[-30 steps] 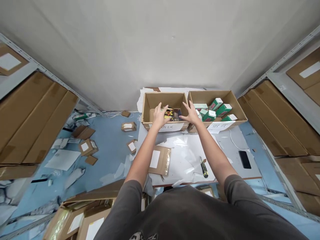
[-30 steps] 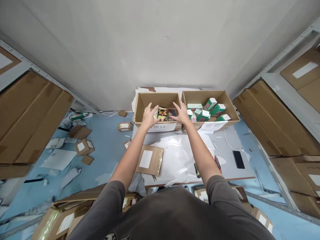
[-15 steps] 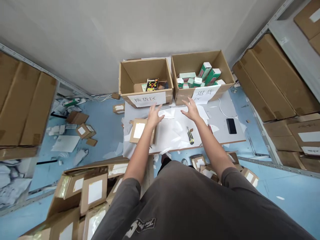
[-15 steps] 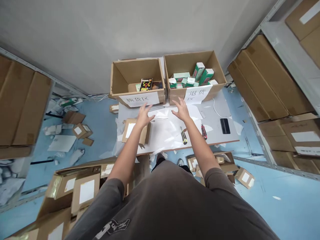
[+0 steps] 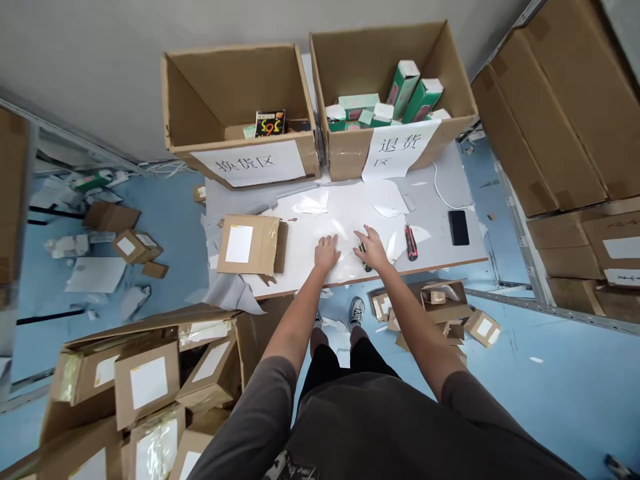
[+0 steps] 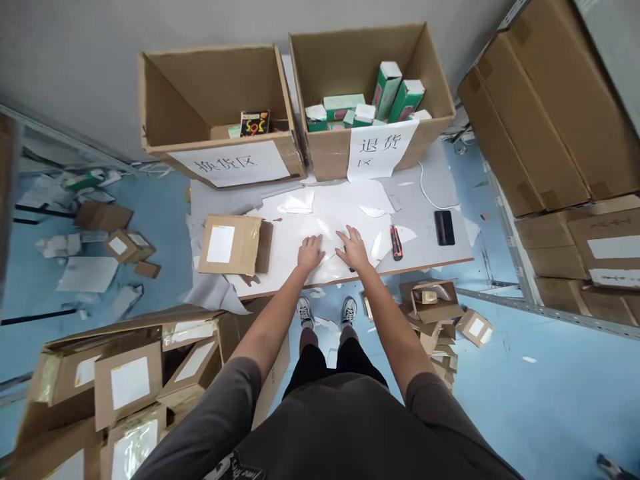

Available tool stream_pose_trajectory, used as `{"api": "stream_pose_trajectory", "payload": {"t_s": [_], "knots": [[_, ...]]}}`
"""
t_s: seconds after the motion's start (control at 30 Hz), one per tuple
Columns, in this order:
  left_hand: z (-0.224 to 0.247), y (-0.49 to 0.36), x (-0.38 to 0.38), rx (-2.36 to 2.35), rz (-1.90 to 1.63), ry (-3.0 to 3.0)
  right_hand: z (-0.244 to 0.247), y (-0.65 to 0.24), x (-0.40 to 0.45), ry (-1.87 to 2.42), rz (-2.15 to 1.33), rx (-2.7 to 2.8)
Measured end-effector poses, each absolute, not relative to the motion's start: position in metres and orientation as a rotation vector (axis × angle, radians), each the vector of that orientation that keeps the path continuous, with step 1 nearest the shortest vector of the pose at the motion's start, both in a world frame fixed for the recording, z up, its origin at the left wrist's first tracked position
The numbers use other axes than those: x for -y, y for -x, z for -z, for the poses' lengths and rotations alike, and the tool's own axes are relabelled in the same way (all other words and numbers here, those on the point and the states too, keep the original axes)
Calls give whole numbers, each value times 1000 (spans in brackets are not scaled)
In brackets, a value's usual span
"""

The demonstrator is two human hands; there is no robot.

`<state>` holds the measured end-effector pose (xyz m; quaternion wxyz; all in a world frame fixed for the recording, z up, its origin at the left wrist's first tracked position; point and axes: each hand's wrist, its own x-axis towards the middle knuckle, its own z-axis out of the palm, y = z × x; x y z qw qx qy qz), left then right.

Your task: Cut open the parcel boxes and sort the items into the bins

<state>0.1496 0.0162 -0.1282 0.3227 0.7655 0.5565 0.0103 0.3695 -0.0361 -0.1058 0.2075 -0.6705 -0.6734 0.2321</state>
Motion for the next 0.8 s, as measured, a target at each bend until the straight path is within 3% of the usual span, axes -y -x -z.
{"api": "stream_pose_trajectory", "payload": {"t_s": [0.2, 0.37, 0.63, 0.8], "knots": [[142, -131, 14, -1609, -50, -2014, 145, -341, 59, 1878, -759, 1867], [140, -104, 26, -1626, -195, -1881, 147, -303, 59, 1902, -825, 1848], [95, -51, 44, -1185, -760, -1756, 99, -254, 51, 1780, -719, 1916], [58, -9, 31, -1684, -753, -1850, 61, -234, 39, 1836, -569, 1907]]}}
